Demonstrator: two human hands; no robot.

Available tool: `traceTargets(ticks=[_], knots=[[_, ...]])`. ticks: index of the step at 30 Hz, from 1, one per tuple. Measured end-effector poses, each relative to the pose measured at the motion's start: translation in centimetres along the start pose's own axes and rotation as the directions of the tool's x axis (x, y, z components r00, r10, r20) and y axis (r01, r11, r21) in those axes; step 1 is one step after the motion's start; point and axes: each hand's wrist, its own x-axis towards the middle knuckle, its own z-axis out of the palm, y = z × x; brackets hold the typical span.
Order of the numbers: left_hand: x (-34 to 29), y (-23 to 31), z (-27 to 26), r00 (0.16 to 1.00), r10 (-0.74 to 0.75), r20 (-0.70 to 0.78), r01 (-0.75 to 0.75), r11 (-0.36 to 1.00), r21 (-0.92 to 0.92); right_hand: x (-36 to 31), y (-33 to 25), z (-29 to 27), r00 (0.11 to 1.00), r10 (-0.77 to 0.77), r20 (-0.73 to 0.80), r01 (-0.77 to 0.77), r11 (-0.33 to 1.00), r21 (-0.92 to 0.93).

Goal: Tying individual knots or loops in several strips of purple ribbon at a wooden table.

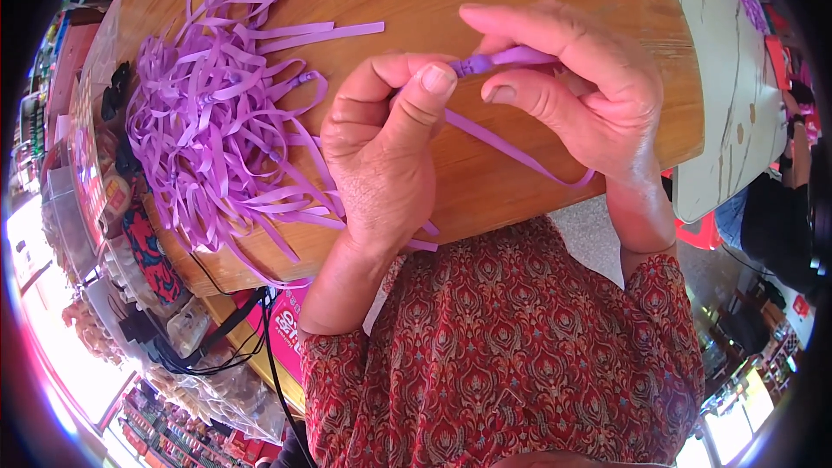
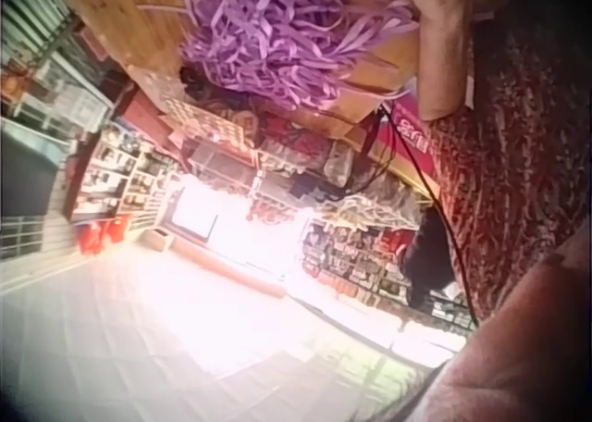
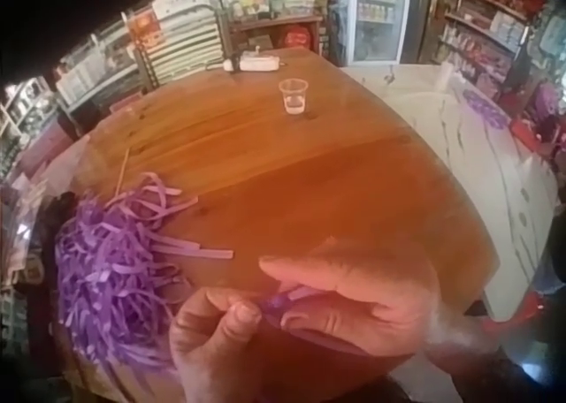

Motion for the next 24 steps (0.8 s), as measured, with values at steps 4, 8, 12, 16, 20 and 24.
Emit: traceTargets(ticks=[4, 8, 12, 16, 20, 24], knots=[[0.1, -0.1, -0.3, 0.999, -0.009, 0.037, 0.011, 0.999, -0.043, 0.3, 0.7, -0.4, 0.985, -0.162, 0.067, 0.169, 0.978, -0.119], [0.0, -0.1, -0.2, 1.0, -0.01, 0.016, 0.011, 0.997, -0.071, 0.2, 0.0, -0.1, 0.992, -0.119, 0.036, 0.124, 0.976, -0.178], [-0.1, -0.1, 0.1, 0.998, 0.053, 0.023, -0.053, 0.999, -0.006, -0.5, -0.2, 0.4, 0.995, 0.055, -0.077, -0.055, 0.998, 0.007], [-0.2, -0.1, -0.1, 0.998, 0.051, 0.033, -0.051, 0.999, -0.007, -0.2, 0.7, -0.2, 0.998, -0.069, 0.003, 0.069, 0.997, 0.035], [-0.3, 0.0, -0.3, 0.998, -0.002, 0.059, 0.011, 0.99, -0.142, 0.0, 0.9, -0.3, 0.99, -0.138, 0.037, 0.136, 0.989, 0.052], [-0.4, -0.1, -0.4, 0.999, -0.012, 0.053, 0.019, 0.989, -0.144, -0.1, 1.0, -0.1, 0.985, -0.164, 0.054, 0.16, 0.985, 0.069]])
